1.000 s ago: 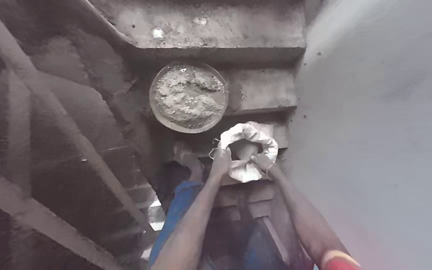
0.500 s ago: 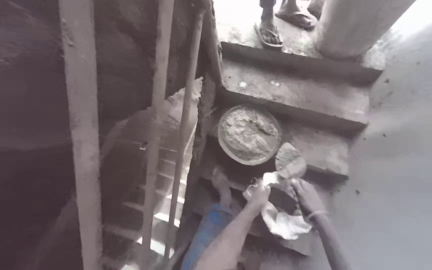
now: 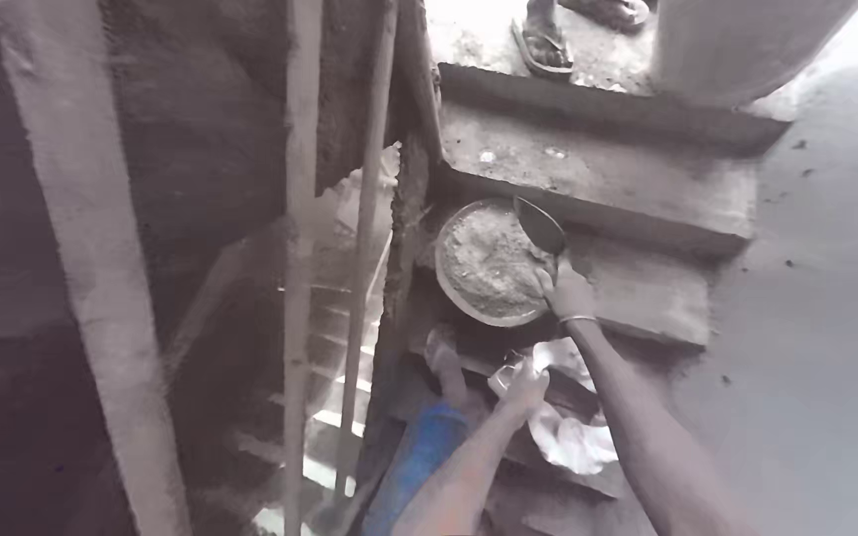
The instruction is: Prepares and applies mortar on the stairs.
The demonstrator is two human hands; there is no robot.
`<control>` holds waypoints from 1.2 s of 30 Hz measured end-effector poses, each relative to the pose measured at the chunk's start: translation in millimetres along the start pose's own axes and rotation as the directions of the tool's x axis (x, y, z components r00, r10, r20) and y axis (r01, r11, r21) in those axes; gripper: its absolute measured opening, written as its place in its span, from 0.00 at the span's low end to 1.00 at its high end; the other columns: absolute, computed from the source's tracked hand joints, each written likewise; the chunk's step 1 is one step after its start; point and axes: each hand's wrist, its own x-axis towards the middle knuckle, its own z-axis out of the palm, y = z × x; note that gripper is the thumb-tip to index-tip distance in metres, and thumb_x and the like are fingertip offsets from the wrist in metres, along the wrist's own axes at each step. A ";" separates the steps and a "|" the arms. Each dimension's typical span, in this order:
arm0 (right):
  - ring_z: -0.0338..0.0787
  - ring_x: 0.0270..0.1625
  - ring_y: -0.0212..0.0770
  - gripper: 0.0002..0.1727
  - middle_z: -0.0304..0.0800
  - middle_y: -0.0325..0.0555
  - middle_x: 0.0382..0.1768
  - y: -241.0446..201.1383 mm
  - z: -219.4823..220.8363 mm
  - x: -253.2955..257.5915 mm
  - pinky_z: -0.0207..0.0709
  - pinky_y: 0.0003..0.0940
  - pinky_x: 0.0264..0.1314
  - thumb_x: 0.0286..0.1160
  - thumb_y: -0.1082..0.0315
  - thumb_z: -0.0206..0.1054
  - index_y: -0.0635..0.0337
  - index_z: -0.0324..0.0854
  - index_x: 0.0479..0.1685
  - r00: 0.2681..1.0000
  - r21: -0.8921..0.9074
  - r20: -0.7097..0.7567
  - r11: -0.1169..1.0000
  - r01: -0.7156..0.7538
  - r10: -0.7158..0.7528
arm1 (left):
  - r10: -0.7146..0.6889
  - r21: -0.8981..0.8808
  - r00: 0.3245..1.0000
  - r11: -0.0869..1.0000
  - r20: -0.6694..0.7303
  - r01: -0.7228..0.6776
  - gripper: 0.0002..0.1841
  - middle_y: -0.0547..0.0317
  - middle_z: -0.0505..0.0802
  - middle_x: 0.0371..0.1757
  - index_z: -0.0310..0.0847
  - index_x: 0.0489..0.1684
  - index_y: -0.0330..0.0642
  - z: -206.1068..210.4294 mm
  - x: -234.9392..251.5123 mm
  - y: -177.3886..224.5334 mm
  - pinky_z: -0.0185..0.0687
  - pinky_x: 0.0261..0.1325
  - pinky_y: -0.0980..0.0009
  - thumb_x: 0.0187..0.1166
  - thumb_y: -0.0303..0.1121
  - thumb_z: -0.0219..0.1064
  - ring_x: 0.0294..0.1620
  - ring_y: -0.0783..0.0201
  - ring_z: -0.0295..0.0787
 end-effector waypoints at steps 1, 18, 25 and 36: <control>0.85 0.72 0.61 0.35 0.85 0.62 0.69 6.5 1.2 5.9 0.75 0.62 0.74 0.89 0.42 0.53 0.62 0.71 0.81 1.000 -0.031 0.027 0.999 -0.015 0.016 | -0.005 0.007 1.000 1.000 0.006 0.005 0.34 0.33 0.80 0.77 0.51 0.93 0.46 1.6 -0.1 0.2 0.72 0.78 0.38 0.92 0.52 0.50 0.77 0.40 0.78; 0.83 0.73 0.66 0.32 0.85 0.68 0.67 148.4 35.8 -53.0 0.72 0.65 0.77 0.82 0.45 0.66 0.66 0.82 0.69 0.988 0.176 -0.057 0.975 -0.133 0.145 | 0.014 0.048 0.994 0.999 -0.110 -0.009 0.47 0.35 0.81 0.77 0.57 0.89 0.41 15.5 8.5 -11.8 0.72 0.80 0.42 0.69 0.48 0.79 0.78 0.43 0.78; 0.88 0.62 0.69 0.40 0.88 0.72 0.58 351.9 202.0 -138.1 0.78 0.67 0.70 0.52 0.54 0.86 0.72 0.82 0.65 0.975 0.365 -0.063 0.915 -0.175 0.212 | 0.092 -0.030 0.978 0.995 -0.188 -0.099 0.47 0.36 0.79 0.78 0.57 0.89 0.42 35.2 0.8 -33.6 0.76 0.77 0.44 0.63 0.29 0.79 0.77 0.44 0.78; 0.87 0.59 0.64 0.35 0.85 0.72 0.60 334.8 67.4 -264.8 0.80 0.64 0.64 0.62 0.74 0.78 0.72 0.72 0.74 0.727 0.803 -0.014 0.442 -0.401 0.686 | 0.426 -0.084 0.905 0.901 -0.012 -0.425 0.28 0.45 0.89 0.63 0.75 0.74 0.33 152.1 -72.5 84.4 0.86 0.63 0.59 0.69 0.17 0.65 0.59 0.60 0.88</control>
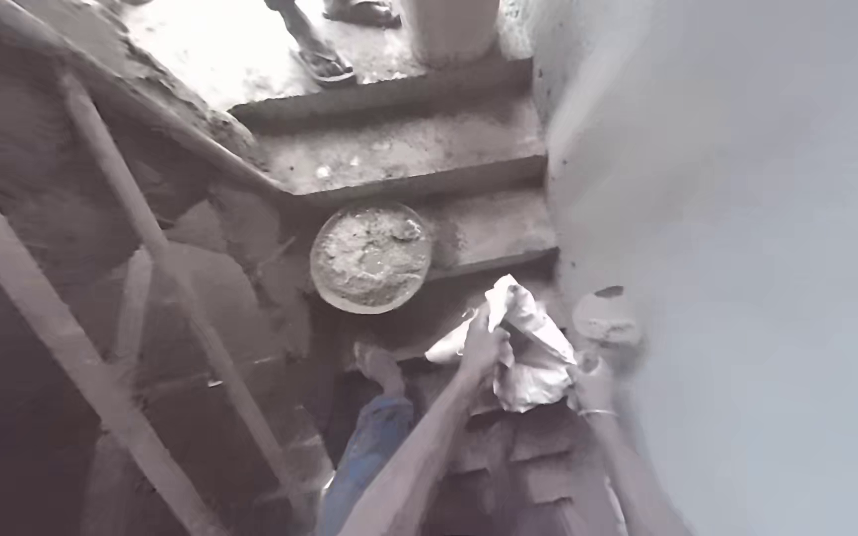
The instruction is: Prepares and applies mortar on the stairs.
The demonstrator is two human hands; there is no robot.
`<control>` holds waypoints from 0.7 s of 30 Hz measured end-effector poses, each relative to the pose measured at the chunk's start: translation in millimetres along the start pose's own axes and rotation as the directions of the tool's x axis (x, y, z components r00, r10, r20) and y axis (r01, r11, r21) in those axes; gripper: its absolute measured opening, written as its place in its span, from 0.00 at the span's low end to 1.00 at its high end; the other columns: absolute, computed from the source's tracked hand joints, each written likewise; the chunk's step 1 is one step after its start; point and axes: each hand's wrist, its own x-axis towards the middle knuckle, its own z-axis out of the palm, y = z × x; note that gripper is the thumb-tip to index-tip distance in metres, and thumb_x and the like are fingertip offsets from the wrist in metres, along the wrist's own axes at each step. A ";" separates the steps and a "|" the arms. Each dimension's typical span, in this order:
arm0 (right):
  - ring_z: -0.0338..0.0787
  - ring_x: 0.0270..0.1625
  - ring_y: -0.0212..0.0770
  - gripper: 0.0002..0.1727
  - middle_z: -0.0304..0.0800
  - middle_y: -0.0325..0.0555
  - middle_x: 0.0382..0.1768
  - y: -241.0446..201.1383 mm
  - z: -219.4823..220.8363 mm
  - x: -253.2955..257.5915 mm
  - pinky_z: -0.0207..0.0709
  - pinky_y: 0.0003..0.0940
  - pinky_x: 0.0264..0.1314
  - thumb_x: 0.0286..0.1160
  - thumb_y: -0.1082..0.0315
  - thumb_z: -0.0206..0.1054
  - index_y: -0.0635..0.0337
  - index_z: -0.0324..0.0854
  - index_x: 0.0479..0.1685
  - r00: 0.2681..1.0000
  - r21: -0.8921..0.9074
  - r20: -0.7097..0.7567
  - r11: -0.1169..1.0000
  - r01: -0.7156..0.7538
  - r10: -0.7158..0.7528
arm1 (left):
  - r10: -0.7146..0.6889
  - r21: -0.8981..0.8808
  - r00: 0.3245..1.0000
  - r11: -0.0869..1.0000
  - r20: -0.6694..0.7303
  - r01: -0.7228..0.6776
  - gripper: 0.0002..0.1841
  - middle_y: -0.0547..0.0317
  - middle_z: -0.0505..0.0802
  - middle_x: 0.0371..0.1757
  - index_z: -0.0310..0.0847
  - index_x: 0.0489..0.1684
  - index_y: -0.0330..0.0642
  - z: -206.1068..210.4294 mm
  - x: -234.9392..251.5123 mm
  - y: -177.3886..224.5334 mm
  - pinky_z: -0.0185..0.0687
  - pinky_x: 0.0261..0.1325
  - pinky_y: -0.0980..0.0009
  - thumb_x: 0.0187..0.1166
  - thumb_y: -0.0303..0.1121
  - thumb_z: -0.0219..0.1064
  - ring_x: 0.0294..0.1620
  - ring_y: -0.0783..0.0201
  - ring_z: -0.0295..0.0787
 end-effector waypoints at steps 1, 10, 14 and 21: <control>0.87 0.58 0.64 0.35 0.84 0.73 0.60 -7.0 -13.3 -5.3 0.80 0.64 0.63 0.64 0.73 0.78 0.73 0.71 0.75 1.000 0.000 0.001 1.000 0.012 -0.012 | 0.033 0.009 0.999 0.999 0.033 -0.033 0.28 0.45 0.89 0.64 0.76 0.74 0.33 7.8 5.0 17.3 0.85 0.65 0.59 0.70 0.17 0.66 0.61 0.60 0.88; 0.86 0.60 0.69 0.32 0.86 0.77 0.57 10.1 -8.9 -7.7 0.76 0.66 0.68 0.65 0.69 0.81 0.78 0.77 0.68 0.964 -0.047 -0.195 0.983 0.177 -0.183 | 0.099 0.289 0.961 0.941 0.257 -0.174 0.21 0.40 0.89 0.64 0.79 0.72 0.36 36.5 74.3 70.9 0.81 0.70 0.49 0.80 0.27 0.66 0.64 0.50 0.87; 0.84 0.71 0.64 0.29 0.84 0.69 0.68 44.0 11.5 38.5 0.74 0.62 0.76 0.74 0.62 0.75 0.71 0.78 0.71 0.991 -0.292 -0.088 0.953 0.076 -0.106 | 0.082 0.670 0.929 0.671 0.361 -0.319 0.32 0.36 0.86 0.72 0.68 0.85 0.43 19.9 124.3 28.7 0.74 0.77 0.40 0.80 0.35 0.72 0.73 0.39 0.83; 0.92 0.54 0.62 0.29 0.93 0.65 0.48 10.3 -11.6 -29.8 0.81 0.65 0.62 0.86 0.47 0.61 0.69 0.84 0.62 0.964 -0.426 0.037 0.869 0.252 -0.262 | 0.368 0.635 0.919 0.679 0.140 -0.368 0.42 0.42 0.78 0.81 0.59 0.92 0.52 4.0 118.2 -26.2 0.69 0.82 0.46 0.74 0.36 0.76 0.81 0.40 0.71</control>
